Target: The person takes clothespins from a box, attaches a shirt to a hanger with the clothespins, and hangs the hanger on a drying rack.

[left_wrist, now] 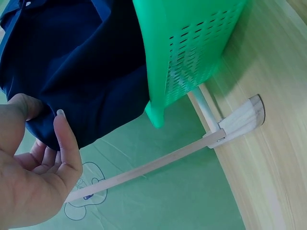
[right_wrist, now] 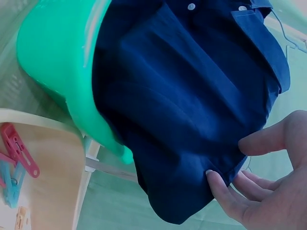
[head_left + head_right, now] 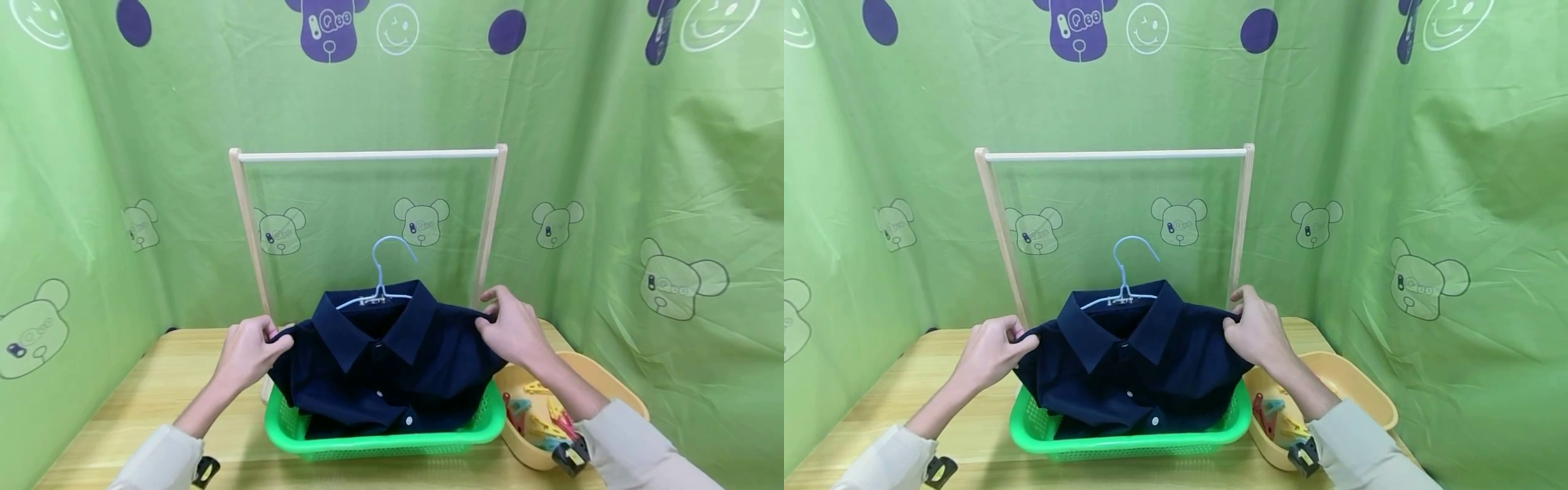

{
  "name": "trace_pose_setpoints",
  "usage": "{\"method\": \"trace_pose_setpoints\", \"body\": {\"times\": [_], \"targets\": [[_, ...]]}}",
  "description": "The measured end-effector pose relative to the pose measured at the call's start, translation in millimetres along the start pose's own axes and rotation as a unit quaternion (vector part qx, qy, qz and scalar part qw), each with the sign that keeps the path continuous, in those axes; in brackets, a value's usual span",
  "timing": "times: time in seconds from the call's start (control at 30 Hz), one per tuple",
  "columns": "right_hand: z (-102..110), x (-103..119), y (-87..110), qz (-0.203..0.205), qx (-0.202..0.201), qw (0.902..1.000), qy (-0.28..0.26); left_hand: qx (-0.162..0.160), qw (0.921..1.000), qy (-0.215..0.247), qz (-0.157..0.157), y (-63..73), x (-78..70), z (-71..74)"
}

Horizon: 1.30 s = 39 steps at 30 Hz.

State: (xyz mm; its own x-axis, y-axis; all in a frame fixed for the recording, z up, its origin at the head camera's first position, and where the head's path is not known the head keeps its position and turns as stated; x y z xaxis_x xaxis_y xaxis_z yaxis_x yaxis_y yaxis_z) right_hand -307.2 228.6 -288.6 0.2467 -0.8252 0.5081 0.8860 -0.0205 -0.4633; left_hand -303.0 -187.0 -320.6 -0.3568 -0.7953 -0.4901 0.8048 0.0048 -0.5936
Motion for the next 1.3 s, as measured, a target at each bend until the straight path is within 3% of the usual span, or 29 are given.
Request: {"method": "trace_pose_setpoints", "body": {"times": [0.27, 0.67, 1.03, 1.3], "targets": [[11.5, -0.2, -3.9, 0.005, -0.037, 0.9992, -0.013, 0.003, 0.9999, 0.008, 0.014, -0.6, -0.2, 2.2], [25.5, -9.2, -8.6, -0.003, -0.033, 0.9994, 0.001, 0.011, 0.9993, 0.004, 0.036, -1.7, 1.8, 5.1], [26.2, -45.4, -10.7, -0.034, -0.017, 0.9988, 0.032, 0.012, 0.9992, 0.001, 0.038, -1.5, 3.1, 4.5], [19.3, -70.1, -5.5, -0.039, 0.022, 0.9965, 0.070, 0.007, 0.9994, 0.003, 0.034, -2.0, 4.3, 4.1]]}}
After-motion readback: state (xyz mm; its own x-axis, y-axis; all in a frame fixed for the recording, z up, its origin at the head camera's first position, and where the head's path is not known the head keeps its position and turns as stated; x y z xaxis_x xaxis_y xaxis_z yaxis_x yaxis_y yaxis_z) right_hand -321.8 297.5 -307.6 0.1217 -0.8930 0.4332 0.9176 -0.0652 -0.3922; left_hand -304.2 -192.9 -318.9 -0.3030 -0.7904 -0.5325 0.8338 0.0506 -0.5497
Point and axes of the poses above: each hand's wrist, its own y-axis away from the middle knuckle, its own z-axis out of the back of the hand, x = y × z, the point moved 4 cm from there along -y, towards the middle knuckle, and after that the axes turned 5 degrees about -x, right-handed, at the moved point
